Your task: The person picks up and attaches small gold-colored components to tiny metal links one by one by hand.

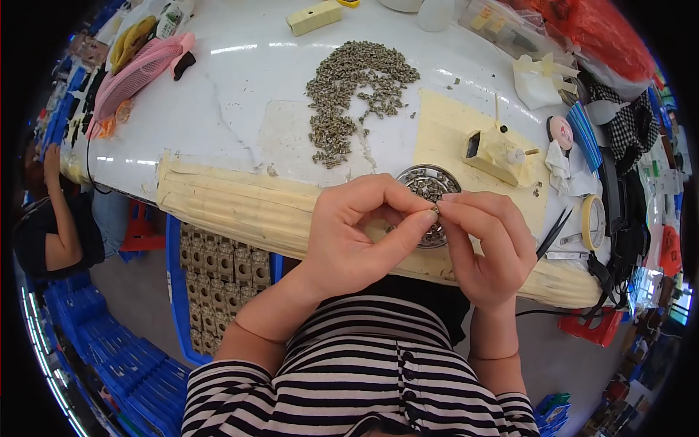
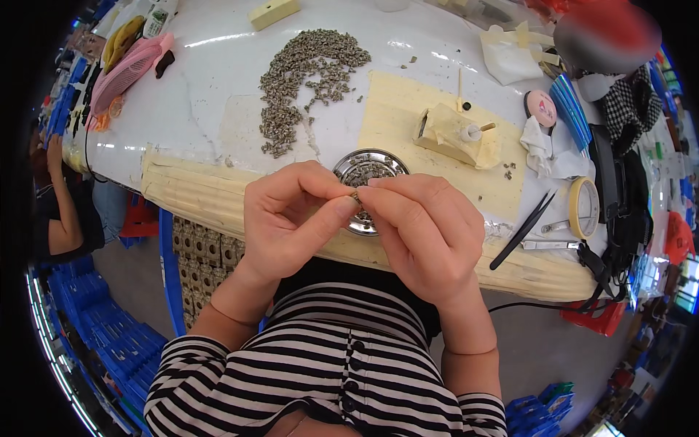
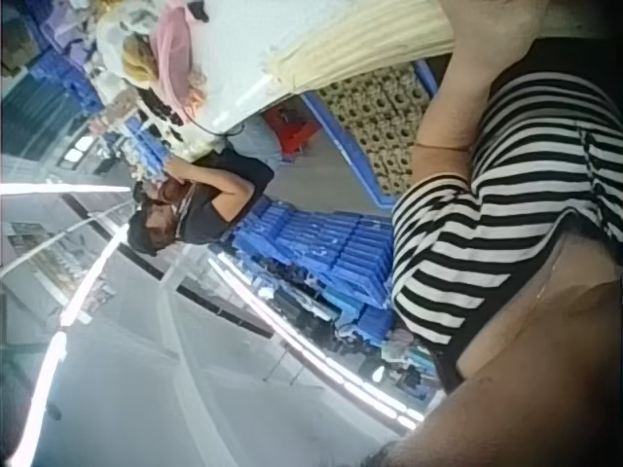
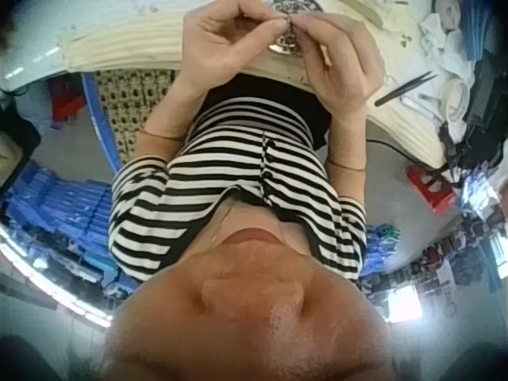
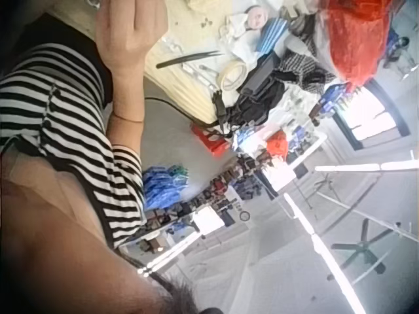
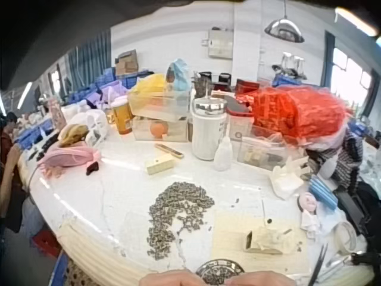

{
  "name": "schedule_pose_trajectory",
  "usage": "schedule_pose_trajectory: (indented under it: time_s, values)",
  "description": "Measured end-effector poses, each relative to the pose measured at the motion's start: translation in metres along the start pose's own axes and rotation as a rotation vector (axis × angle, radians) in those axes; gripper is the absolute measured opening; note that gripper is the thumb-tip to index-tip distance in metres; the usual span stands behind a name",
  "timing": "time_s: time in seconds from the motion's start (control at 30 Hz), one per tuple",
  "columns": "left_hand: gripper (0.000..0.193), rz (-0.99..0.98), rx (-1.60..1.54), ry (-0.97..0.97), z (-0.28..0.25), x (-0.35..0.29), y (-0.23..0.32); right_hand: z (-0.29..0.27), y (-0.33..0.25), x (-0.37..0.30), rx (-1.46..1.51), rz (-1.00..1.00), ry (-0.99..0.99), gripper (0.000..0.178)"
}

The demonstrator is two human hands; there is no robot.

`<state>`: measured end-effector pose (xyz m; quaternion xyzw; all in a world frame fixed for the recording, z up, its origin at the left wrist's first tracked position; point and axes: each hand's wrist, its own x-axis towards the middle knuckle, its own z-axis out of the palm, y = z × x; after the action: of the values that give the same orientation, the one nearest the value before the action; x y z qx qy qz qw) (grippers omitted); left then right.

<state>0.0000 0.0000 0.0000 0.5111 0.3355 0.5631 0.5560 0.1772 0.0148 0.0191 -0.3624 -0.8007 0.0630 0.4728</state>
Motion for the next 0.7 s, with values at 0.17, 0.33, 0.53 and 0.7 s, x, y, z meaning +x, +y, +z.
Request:
schedule_pose_trajectory:
  time_s: [0.17,0.33,0.53,0.7]
  values:
    - [0.006,-0.032,-0.057,0.038,0.0022,-0.0009,0.0002,-0.0017,-0.0027,0.0018,-0.010,0.012,0.038,0.023]
    - [0.007,-0.010,-0.010,0.004,0.0013,0.0002,0.0000,-0.0003,-0.0024,0.0005,0.001,0.006,0.024,0.024]
    - [0.008,0.001,0.015,0.008,0.0015,0.0005,0.0002,0.0008,-0.0033,0.0000,-0.016,0.014,0.040,0.023]
    - [0.008,-0.005,-0.029,0.072,0.0029,-0.0009,-0.0012,0.0038,-0.0029,-0.0015,0.004,0.004,0.030,0.026]
